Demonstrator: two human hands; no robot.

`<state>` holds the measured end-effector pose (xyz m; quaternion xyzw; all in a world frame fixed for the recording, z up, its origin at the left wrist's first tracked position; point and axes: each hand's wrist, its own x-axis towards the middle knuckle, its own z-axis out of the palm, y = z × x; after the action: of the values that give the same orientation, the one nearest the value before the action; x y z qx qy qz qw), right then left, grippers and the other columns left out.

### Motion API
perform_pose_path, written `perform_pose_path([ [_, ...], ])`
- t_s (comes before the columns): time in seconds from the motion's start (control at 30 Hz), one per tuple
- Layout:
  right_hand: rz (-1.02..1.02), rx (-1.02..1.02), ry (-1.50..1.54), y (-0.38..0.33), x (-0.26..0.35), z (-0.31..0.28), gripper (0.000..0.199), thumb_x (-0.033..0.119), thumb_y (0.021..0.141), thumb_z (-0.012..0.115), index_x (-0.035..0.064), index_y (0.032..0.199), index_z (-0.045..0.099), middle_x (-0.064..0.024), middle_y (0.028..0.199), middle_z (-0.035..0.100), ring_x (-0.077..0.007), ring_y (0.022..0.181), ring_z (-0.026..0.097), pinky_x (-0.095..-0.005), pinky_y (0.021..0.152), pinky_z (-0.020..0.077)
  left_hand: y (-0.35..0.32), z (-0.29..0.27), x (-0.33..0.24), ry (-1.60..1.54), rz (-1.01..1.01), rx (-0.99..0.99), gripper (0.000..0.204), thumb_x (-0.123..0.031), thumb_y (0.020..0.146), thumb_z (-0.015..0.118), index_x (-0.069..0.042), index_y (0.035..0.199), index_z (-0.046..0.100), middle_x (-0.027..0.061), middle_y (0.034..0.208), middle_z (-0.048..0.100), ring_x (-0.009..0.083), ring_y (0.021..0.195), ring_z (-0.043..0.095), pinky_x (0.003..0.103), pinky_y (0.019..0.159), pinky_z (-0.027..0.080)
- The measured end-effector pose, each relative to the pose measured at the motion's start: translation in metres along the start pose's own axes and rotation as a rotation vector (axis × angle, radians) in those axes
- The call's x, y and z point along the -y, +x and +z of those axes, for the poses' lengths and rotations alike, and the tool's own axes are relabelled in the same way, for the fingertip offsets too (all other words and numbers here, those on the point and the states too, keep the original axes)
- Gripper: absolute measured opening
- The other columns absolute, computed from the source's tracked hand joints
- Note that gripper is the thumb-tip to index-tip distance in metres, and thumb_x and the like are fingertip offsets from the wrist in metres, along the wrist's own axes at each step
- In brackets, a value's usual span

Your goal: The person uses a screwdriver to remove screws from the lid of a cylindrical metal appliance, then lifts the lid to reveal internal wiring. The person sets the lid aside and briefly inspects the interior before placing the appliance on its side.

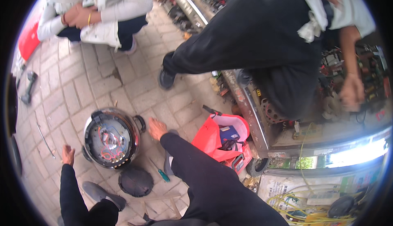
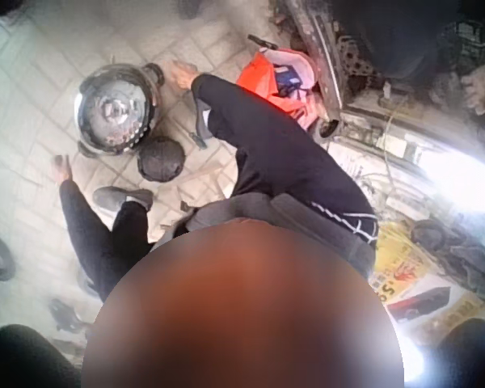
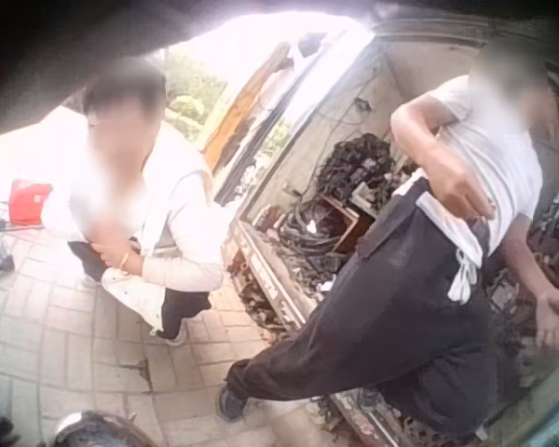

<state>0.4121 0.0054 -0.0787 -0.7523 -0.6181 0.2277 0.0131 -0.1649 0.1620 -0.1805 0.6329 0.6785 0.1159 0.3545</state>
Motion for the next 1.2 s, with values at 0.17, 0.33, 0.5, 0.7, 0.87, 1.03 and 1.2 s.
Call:
perform_pose_path([
  [0.17,-0.141,0.087,-0.073,-0.034,0.019,-0.042,0.053,0.024,0.084,0.07,-0.0037,0.123,0.048,-0.0227,0.106,0.069,-0.0409,0.102,0.069,-0.0517,0.085,0.0552,-0.018,-0.092,-0.064,-0.266,0.066,-0.257,0.018,-0.016,0.091,0.066,0.0,0.084,0.062,0.0084,0.074,0.065,0.0194,0.067,0.063,0.035,0.068,0.053],
  [0.33,-0.353,0.092,0.174,-0.058,0.098,-0.096,0.046,0.029,0.085,0.069,0.0003,0.114,0.048,-0.0241,0.105,0.069,-0.0443,0.102,0.067,-0.0537,0.086,0.0534,-0.052,-0.156,-0.171,-0.532,0.178,-0.237,0.024,-0.025,0.099,0.063,-0.002,0.094,0.066,0.0062,0.065,0.066,0.0123,0.056,0.061,0.027,0.052,0.046],
  [0.5,-0.338,-0.019,0.513,-0.111,0.179,-0.163,0.05,0.031,0.097,0.062,0.0024,0.135,0.046,-0.0154,0.097,0.067,-0.0319,0.092,0.067,-0.0463,0.083,0.0525,-0.128,-0.182,-0.261,-0.949,0.262,-0.265,0.036,-0.038,0.104,0.062,-0.011,0.081,0.057,-0.0004,0.06,0.056,0.0084,0.051,0.05,0.026,0.05,0.039],
  [0.7,-0.337,-0.005,0.706,-0.205,0.189,-0.187,0.044,0.028,0.099,0.065,0.0002,0.131,0.052,-0.01,0.095,0.063,-0.0208,0.089,0.062,-0.0374,0.081,0.0501,-0.206,-0.139,-0.26,-1.402,-0.035,-0.084,0.049,-0.058,0.104,0.051,-0.017,0.078,0.049,-0.0016,0.047,0.034,0.0152,0.04,0.043,0.032,0.044,0.044],
  [0.87,-0.291,-0.141,0.907,-0.287,0.174,-0.203,0.037,0.022,0.099,0.062,0.0008,0.128,0.054,-0.0067,0.093,0.06,-0.0164,0.089,0.059,-0.0347,0.081,0.049,-0.165,-0.125,-0.209,-1.074,-0.032,0.242,0.081,-0.075,0.093,0.051,-0.011,0.143,0.05,0.0122,0.118,0.069,0.0272,0.101,0.066,0.041,0.086,0.05],
  [1.03,-0.295,-0.188,1.061,-0.349,0.153,-0.225,0.045,0.023,0.104,0.06,-0.0027,0.138,0.049,-0.004,0.093,0.061,-0.0116,0.084,0.061,-0.0276,0.078,0.0507,-0.132,-0.115,-0.195,-1.111,-0.075,0.232,0.086,-0.069,0.092,0.057,-0.011,0.154,0.041,0.0117,0.134,0.063,0.0281,0.116,0.061,0.041,0.098,0.044],
  [1.2,-0.206,-0.261,1.186,-0.378,0.136,-0.238,0.043,0.021,0.103,0.061,-0.0029,0.137,0.049,-0.003,0.092,0.063,-0.0096,0.083,0.062,-0.0269,0.078,0.0512,-0.139,-0.109,-0.198,-1.071,-0.041,0.177,0.069,-0.062,0.093,0.062,-0.012,0.14,0.051,0.0075,0.12,0.067,0.0228,0.098,0.065,0.038,0.083,0.05],
])
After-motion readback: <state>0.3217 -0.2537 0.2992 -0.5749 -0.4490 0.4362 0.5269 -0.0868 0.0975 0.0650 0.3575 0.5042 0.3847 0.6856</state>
